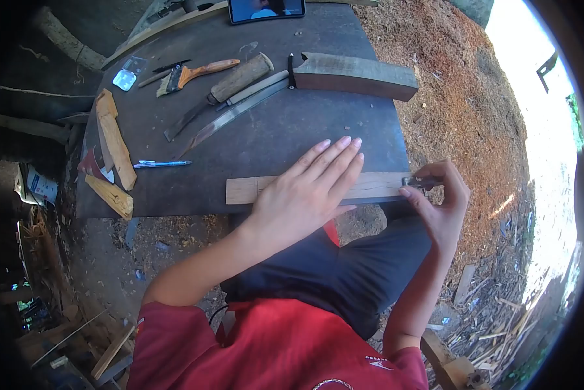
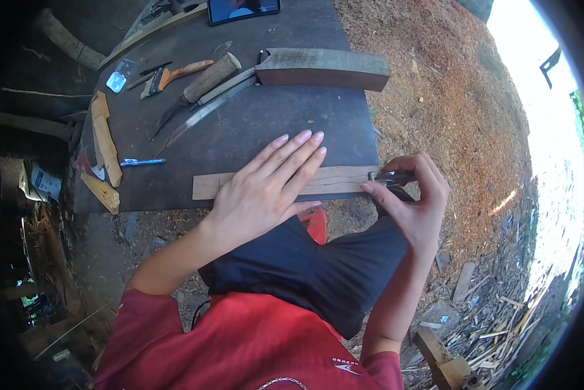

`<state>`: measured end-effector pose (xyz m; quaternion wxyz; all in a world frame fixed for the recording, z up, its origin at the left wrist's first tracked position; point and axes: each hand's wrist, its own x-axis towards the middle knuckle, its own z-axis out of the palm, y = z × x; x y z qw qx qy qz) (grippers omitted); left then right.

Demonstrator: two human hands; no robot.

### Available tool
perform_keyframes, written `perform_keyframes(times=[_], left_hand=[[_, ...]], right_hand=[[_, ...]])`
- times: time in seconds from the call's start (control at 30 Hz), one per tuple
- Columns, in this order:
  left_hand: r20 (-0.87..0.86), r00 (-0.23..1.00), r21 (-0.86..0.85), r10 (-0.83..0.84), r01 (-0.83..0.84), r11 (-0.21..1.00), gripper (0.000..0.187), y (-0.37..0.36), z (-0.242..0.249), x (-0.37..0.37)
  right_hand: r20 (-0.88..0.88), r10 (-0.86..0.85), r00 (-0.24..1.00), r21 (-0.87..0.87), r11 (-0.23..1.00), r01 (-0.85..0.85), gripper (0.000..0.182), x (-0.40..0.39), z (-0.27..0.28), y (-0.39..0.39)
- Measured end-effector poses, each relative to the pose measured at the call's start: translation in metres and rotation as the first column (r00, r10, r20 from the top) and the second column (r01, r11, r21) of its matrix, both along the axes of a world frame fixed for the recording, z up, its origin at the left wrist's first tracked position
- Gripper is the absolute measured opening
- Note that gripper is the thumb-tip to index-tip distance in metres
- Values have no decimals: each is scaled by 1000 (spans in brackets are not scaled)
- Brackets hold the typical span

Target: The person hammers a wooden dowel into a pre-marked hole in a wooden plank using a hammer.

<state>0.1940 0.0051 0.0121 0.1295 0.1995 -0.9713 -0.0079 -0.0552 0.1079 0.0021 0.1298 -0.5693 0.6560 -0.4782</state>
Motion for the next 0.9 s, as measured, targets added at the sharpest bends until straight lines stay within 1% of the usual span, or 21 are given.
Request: perform_keyframes(times=[0.1, 0.23, 0.5, 0.6, 0.7, 0.8, 0.83, 0.9], left_hand=[[95, 995, -162, 31, -16, 987, 64, -1, -2, 0], [40, 998, -142, 49, -43, 989, 60, 2, -6, -2], [35, 997, -177, 62, -55, 983, 57, 2, -8, -2], [35, 998, -162, 58, -52, 985, 57, 2, -7, -2], [34, 998, -145, 52, -47, 988, 61, 2, -7, -1], [80, 996, -136, 27, -16, 991, 65, -1, -5, 1], [34, 999, -35, 2, -1, 999, 67, -2, -1, 2], [-67, 997, 168, -33, 44, 985, 72, -2, 9, 2]], right_hand=[[10, -80, 997, 23, 997, 80, 33, 5, -3, 1], [16, -164, 986, 13, 986, 164, 31, 13, -3, 1], [1, -202, 979, 4, 979, 202, 28, 20, -1, 2], [13, -204, 979, 2, 979, 204, 29, 20, -1, 1], [6, -184, 983, 19, 983, 184, 28, 15, -6, 4], [-49, -182, 982, -109, 978, 176, 32, 14, -20, 6], [108, -227, 968, -178, 954, 243, 37, 17, -27, 7], [415, -264, 870, -272, 877, 396, 48, 27, -47, 8]])
